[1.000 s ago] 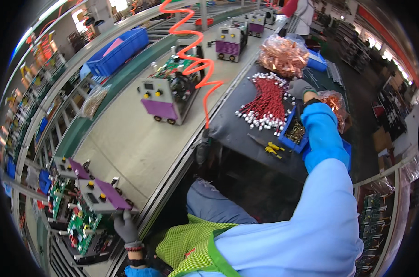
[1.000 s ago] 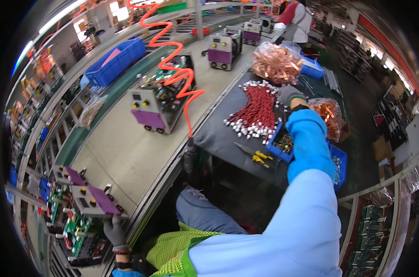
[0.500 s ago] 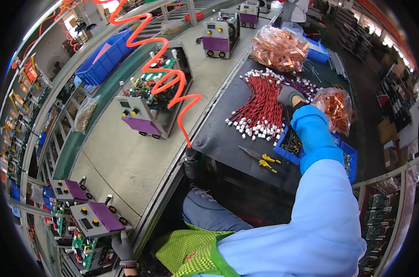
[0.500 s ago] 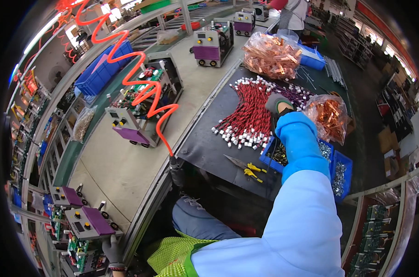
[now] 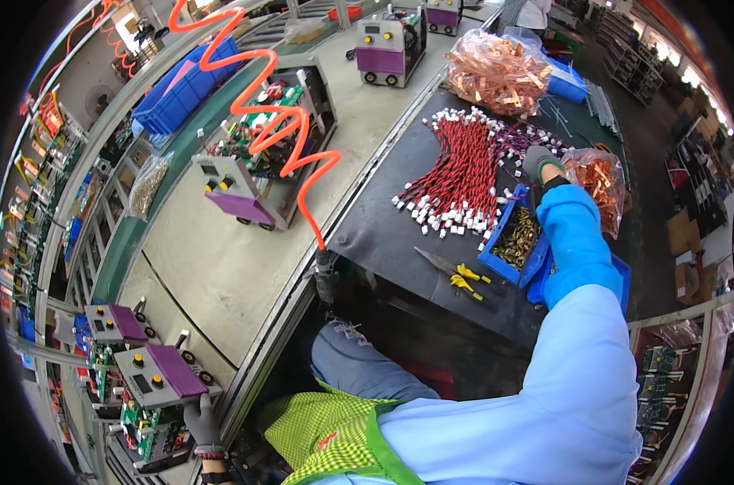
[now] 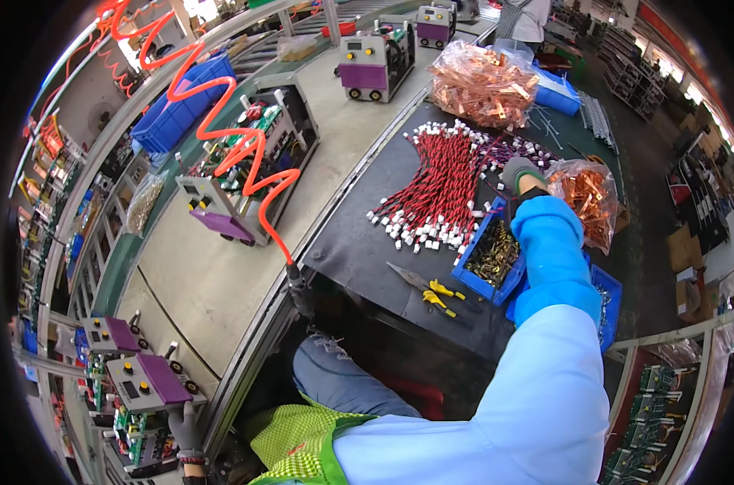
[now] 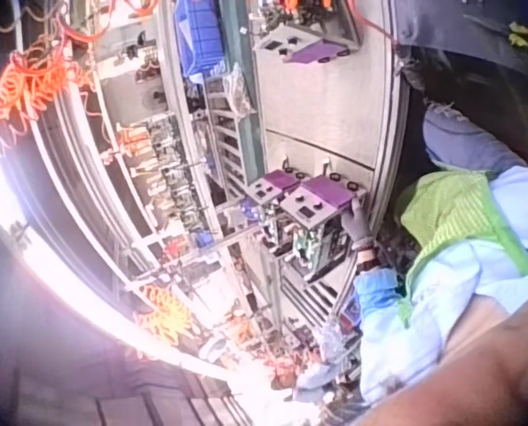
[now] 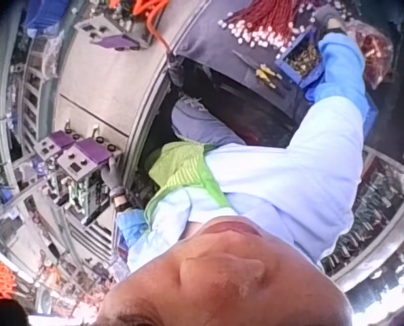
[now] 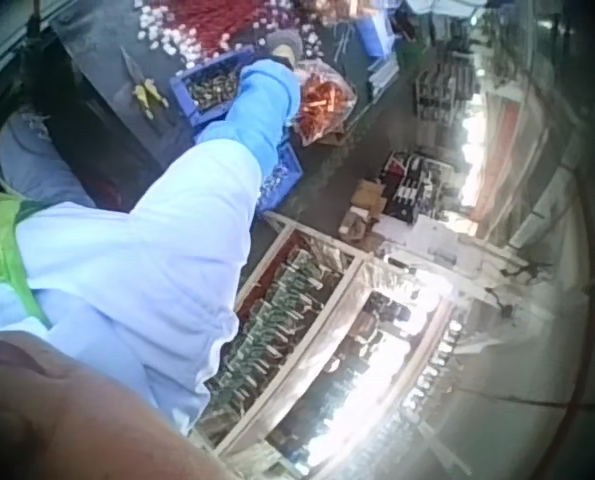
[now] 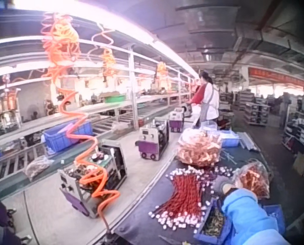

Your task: Assembling electronic components and connecting internal wiring for power inverters on a factory assembly line.

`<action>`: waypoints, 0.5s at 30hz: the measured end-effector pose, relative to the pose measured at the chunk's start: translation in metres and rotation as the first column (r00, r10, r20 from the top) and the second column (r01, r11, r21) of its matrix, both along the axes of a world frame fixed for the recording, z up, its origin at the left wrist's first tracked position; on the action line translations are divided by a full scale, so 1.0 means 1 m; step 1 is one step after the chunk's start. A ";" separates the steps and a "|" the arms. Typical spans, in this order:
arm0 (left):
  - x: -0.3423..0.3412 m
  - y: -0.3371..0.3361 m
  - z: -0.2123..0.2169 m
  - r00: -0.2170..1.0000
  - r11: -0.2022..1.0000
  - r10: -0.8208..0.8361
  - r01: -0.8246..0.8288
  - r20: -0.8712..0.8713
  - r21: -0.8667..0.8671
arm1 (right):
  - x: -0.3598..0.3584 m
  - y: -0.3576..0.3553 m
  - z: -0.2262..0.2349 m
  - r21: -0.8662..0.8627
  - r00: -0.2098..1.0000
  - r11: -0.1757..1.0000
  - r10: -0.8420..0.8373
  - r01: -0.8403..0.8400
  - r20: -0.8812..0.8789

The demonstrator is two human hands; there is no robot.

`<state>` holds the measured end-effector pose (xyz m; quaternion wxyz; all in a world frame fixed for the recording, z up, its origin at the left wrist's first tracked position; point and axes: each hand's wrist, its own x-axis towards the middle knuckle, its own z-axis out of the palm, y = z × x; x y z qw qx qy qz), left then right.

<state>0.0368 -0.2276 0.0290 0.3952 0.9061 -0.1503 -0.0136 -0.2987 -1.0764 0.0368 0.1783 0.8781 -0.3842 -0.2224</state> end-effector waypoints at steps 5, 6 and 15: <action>-0.006 0.000 0.004 1.000 0.999 0.015 -0.016 0.022 0.035 | 0.026 0.009 -0.014 0.502 0.688 0.797 -0.572 0.336 0.447; -0.007 -0.001 0.005 0.999 0.999 0.030 -0.030 0.024 0.033 | 0.033 0.011 -0.015 0.293 0.835 0.922 -0.360 0.252 0.415; -0.006 0.004 -0.003 0.997 0.998 0.049 -0.051 0.051 0.035 | 0.034 0.005 -0.041 0.217 0.899 0.975 -0.048 -0.052 0.435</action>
